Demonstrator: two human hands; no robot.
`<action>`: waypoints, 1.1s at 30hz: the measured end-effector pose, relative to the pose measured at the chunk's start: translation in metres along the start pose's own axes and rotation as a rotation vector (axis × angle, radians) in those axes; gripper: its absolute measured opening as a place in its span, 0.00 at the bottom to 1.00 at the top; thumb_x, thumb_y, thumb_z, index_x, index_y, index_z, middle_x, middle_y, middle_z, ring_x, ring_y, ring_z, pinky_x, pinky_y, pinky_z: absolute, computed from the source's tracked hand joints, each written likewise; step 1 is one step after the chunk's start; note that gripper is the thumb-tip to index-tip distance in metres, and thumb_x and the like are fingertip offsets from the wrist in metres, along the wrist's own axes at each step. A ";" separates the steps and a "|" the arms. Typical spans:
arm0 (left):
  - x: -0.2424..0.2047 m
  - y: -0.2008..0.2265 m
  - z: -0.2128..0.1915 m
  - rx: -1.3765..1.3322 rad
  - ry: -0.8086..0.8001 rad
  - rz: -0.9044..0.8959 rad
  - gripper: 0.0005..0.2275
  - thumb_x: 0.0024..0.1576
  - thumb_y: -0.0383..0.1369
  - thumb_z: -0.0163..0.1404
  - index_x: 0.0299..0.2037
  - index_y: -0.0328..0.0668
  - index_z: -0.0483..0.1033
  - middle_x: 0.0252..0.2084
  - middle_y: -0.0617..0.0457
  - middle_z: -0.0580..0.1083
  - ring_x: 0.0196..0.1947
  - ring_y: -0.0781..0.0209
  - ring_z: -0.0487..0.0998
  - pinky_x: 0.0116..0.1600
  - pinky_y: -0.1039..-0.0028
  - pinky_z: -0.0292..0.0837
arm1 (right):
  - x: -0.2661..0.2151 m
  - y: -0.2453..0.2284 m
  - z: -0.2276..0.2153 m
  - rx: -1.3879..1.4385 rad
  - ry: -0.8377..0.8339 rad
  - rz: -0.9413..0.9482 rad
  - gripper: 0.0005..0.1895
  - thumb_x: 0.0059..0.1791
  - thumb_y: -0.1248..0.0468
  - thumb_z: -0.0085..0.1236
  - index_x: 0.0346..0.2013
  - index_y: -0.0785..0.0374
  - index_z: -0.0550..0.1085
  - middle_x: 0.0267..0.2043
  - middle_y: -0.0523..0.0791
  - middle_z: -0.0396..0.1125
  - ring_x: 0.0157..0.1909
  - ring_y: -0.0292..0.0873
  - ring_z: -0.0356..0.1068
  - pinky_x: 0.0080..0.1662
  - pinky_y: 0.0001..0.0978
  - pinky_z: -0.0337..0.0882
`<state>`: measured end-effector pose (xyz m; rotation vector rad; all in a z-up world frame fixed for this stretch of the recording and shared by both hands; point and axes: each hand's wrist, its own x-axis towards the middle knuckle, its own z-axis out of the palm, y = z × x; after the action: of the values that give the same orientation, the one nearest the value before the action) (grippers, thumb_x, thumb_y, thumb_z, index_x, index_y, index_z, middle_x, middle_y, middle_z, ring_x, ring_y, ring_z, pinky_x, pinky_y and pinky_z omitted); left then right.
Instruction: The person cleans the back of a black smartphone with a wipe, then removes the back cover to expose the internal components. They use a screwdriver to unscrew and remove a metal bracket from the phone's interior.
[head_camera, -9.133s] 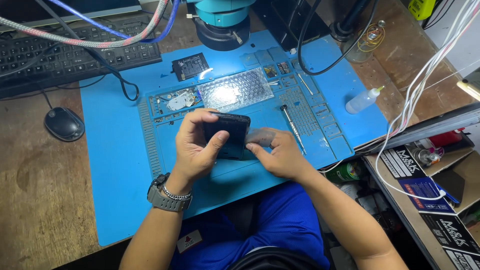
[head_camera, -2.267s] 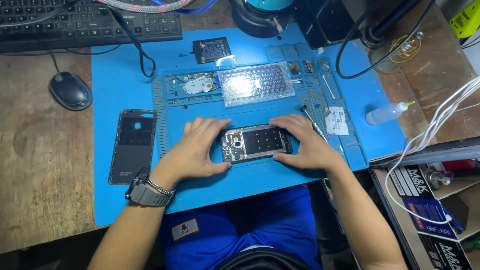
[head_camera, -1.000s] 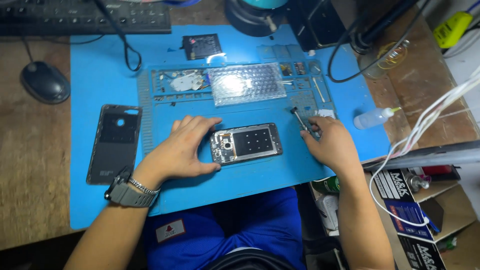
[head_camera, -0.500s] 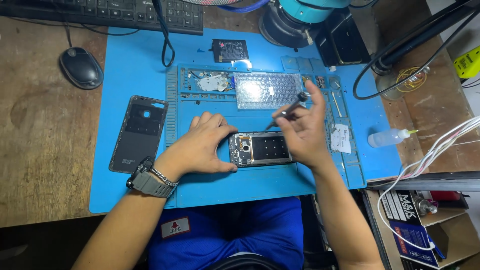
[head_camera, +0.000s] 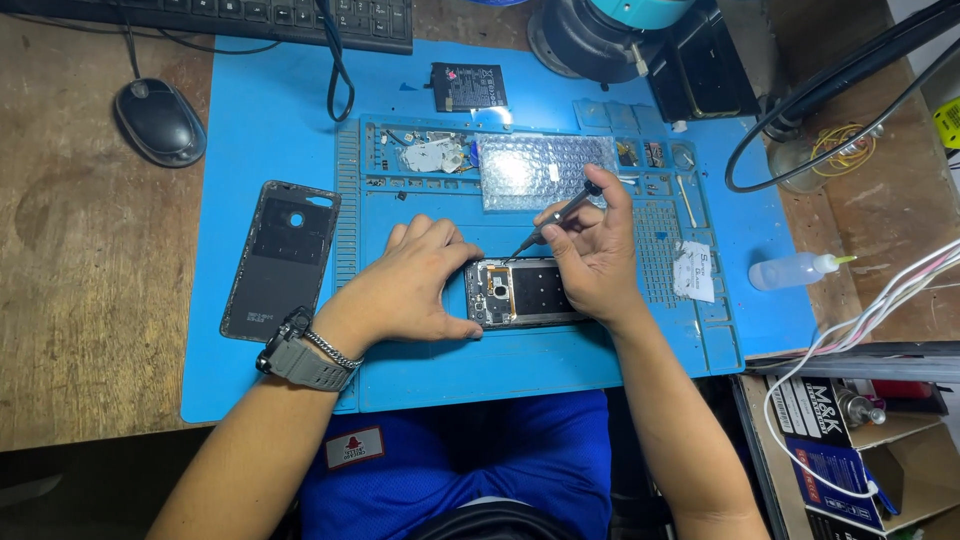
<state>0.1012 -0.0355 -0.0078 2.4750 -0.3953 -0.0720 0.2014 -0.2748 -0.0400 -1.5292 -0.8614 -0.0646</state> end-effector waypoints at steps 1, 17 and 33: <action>0.000 0.001 -0.001 -0.006 0.001 0.007 0.39 0.36 0.54 0.69 0.57 0.39 0.77 0.40 0.54 0.69 0.47 0.57 0.64 0.56 0.68 0.57 | 0.000 0.000 0.000 -0.005 -0.005 -0.001 0.37 0.55 0.77 0.53 0.74 0.62 0.47 0.42 0.56 0.71 0.47 0.48 0.73 0.51 0.38 0.77; 0.000 0.008 -0.009 -0.018 -0.031 -0.012 0.39 0.37 0.53 0.69 0.57 0.37 0.76 0.41 0.53 0.70 0.47 0.56 0.65 0.57 0.67 0.59 | 0.037 -0.033 0.008 0.019 -0.125 -0.089 0.18 0.39 0.77 0.77 0.40 0.61 0.82 0.32 0.48 0.71 0.25 0.31 0.57 0.27 0.22 0.61; -0.001 0.011 -0.011 -0.022 -0.045 -0.010 0.38 0.38 0.51 0.69 0.57 0.36 0.76 0.41 0.51 0.70 0.48 0.56 0.65 0.58 0.66 0.58 | 0.053 -0.043 0.010 0.021 -0.170 -0.099 0.16 0.43 0.79 0.70 0.45 0.70 0.80 0.35 0.54 0.76 0.39 0.41 0.76 0.42 0.35 0.77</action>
<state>0.0988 -0.0369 0.0071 2.4570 -0.3988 -0.1362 0.2114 -0.2453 0.0220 -1.4873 -1.0703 0.0024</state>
